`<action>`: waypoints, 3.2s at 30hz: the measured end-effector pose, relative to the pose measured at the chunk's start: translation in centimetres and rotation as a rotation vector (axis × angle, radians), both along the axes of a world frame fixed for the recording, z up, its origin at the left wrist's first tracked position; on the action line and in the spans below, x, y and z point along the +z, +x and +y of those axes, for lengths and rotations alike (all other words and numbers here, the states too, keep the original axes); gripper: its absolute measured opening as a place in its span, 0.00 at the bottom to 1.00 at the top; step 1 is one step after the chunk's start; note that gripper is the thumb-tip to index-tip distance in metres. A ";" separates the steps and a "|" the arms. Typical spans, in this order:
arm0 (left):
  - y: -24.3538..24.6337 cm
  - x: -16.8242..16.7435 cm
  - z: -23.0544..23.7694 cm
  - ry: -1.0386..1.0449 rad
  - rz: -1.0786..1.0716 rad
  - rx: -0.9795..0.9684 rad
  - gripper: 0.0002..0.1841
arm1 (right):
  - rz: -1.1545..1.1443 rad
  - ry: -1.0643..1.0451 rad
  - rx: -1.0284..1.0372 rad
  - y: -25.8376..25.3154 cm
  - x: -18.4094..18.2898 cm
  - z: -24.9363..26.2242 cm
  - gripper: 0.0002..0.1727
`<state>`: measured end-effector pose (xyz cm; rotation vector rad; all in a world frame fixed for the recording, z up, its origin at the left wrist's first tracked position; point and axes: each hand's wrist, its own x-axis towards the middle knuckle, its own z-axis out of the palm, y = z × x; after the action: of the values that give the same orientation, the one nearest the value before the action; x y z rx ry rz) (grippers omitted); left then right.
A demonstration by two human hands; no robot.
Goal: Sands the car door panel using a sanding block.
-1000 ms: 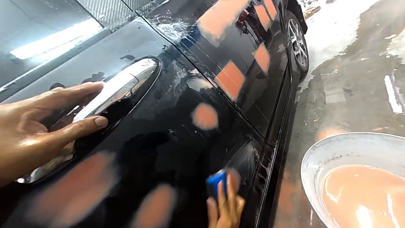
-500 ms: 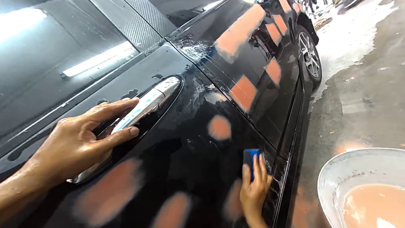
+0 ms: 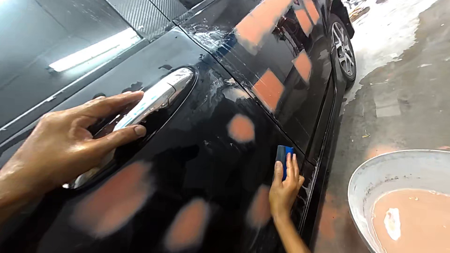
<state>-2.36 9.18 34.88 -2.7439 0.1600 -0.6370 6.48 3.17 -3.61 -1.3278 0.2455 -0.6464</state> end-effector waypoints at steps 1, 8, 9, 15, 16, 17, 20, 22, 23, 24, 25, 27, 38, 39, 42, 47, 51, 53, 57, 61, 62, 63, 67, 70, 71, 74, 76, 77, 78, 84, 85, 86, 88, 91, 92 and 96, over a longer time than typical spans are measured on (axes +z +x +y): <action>-0.1 0.0 -0.1 -0.009 0.009 0.000 0.32 | -0.027 -0.056 0.029 -3.0 0.4 0.5 0.26; 0.3 0.1 0.6 -0.036 0.001 -0.037 0.33 | -0.136 -0.142 0.031 -6.0 -0.6 1.6 0.28; 0.4 0.1 0.6 -0.025 0.000 -0.037 0.33 | -0.091 -0.120 -0.017 -2.1 -0.8 0.8 0.26; 0.3 0.2 0.6 -0.028 0.003 -0.038 0.34 | -0.077 -0.151 0.046 -7.1 0.7 1.7 0.27; 0.4 0.1 0.4 -0.065 0.000 -0.020 0.33 | -0.130 -0.165 0.073 -10.8 0.8 2.7 0.27; 0.3 0.0 0.4 -0.095 -0.012 -0.003 0.33 | -0.164 -0.155 0.119 -13.0 0.7 3.3 0.28; 0.2 0.0 0.7 -0.073 -0.001 -0.021 0.33 | -0.144 -0.142 0.074 -7.7 0.4 1.8 0.28; 0.3 0.1 0.7 -0.028 -0.002 -0.045 0.33 | -0.061 -0.063 0.013 -0.7 0.2 0.3 0.27; 0.3 0.1 0.5 -0.027 -0.008 -0.043 0.32 | -0.019 -0.008 0.013 1.4 0.2 -0.3 0.27; 0.2 -0.1 0.2 -0.032 -0.013 -0.029 0.32 | 0.009 0.026 0.018 1.7 0.3 -0.3 0.27; 0.1 -0.2 0.1 -0.051 -0.010 -0.007 0.31 | 0.009 0.007 0.036 -0.2 0.5 0.0 0.27; 0.1 -0.1 0.1 -0.065 -0.010 -0.002 0.32 | -0.088 -0.080 0.065 -7.3 1.0 1.7 0.26; 0.2 0.0 0.2 -0.031 0.000 -0.014 0.32 | 0.037 -0.033 0.022 -1.5 -0.8 0.4 0.26; 0.2 0.1 0.3 -0.022 -0.002 -0.014 0.33 | 0.002 -0.079 0.040 -4.9 -0.8 1.0 0.26; 0.4 -0.1 0.6 -0.070 -0.025 -0.007 0.33 | -0.100 -0.077 0.165 -13.3 -2.0 2.7 0.28; 0.5 -0.2 1.3 -0.104 -0.065 0.035 0.32 | -0.035 -0.023 -0.024 -0.6 -3.0 0.4 0.25; 0.3 -0.5 0.1 -0.126 -0.063 0.137 0.32 | 0.001 -0.077 0.105 -6.4 -2.9 0.3 0.26; 0.5 -0.5 0.2 -0.113 -0.066 0.096 0.33 | -0.043 -0.057 0.229 -12.2 -3.7 1.1 0.26; 0.6 -0.5 0.0 -0.167 -0.065 0.095 0.32 | -0.029 -0.047 0.121 -6.2 -3.7 -0.1 0.23; 0.4 -1.1 -0.5 -0.243 -0.063 0.038 0.32 | 0.013 -0.060 0.115 -6.1 -4.5 -0.2 0.23; 0.4 -1.2 -0.7 -0.241 -0.070 0.025 0.32 | -0.006 -0.079 0.171 -8.8 -5.0 0.1 0.24; 0.6 -1.1 -0.8 -0.232 -0.081 0.019 0.32 | -0.015 -0.077 0.231 -10.7 -5.6 0.4 0.23; 0.7 -1.0 -0.3 -0.278 -0.071 0.028 0.31 | -0.021 -0.067 0.145 -7.1 -5.1 0.0 0.22; 0.5 -1.1 0.2 -0.254 -0.042 0.031 0.32 | 0.006 -0.092 0.131 -7.8 -5.6 0.0 0.23; 0.4 -1.2 -0.1 -0.250 -0.049 0.029 0.32 | 0.004 -0.095 0.178 -9.7 -6.0 -0.1 0.23; 0.7 -0.6 -0.3 -0.221 -0.085 0.053 0.32 | 0.008 -0.065 0.259 -9.5 -6.1 -0.5 0.22; 0.7 -0.6 0.4 -0.231 -0.060 0.023 0.32 | 0.026 -0.089 0.148 -5.5 -5.4 -0.9 0.22; 0.7 -0.8 0.4 -0.248 -0.048 0.009 0.31 | 0.039 -0.093 0.114 -4.3 -5.2 -0.9 0.22; 0.7 -1.0 0.3 -0.253 -0.039 0.012 0.31 | 0.043 -0.108 0.113 -4.7 -5.3 -0.8 0.23; 0.8 -1.0 -0.4 -0.282 -0.087 0.012 0.31 | 0.022 -0.102 0.230 -8.8 -6.2 -0.7 0.22; 0.8 -0.9 0.0 -0.278 -0.071 0.007 0.31 | 0.023 -0.106 0.166 -6.8 -5.8 -0.8 0.22; 0.8 -0.9 0.2 -0.272 -0.055 0.003 0.31 | 0.028 -0.103 0.123 -5.3 -5.5 -0.8 0.22; 0.9 -1.0 0.7 -0.267 -0.041 -0.016 0.32 | 0.031 -0.112 0.135 -6.9 -5.6 -0.4 0.23; 0.9 -1.1 -0.2 -0.246 -0.090 -0.009 0.32 | -0.044 -0.087 0.276 -13.4 -6.6 0.6 0.22; 0.8 -1.0 -0.3 -0.225 -0.098 0.018 0.32 | -0.063 -0.060 0.301 -13.5 -6.6 0.6 0.22; 0.6 -0.9 -0.3 -0.225 -0.078 0.078 0.32 | -0.051 -0.078 0.091 -2.7 -4.1 -1.2 0.22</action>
<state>-1.75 8.92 33.98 -2.9156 -0.0396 -0.7816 3.76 1.99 -7.75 -1.3873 0.1189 -0.6173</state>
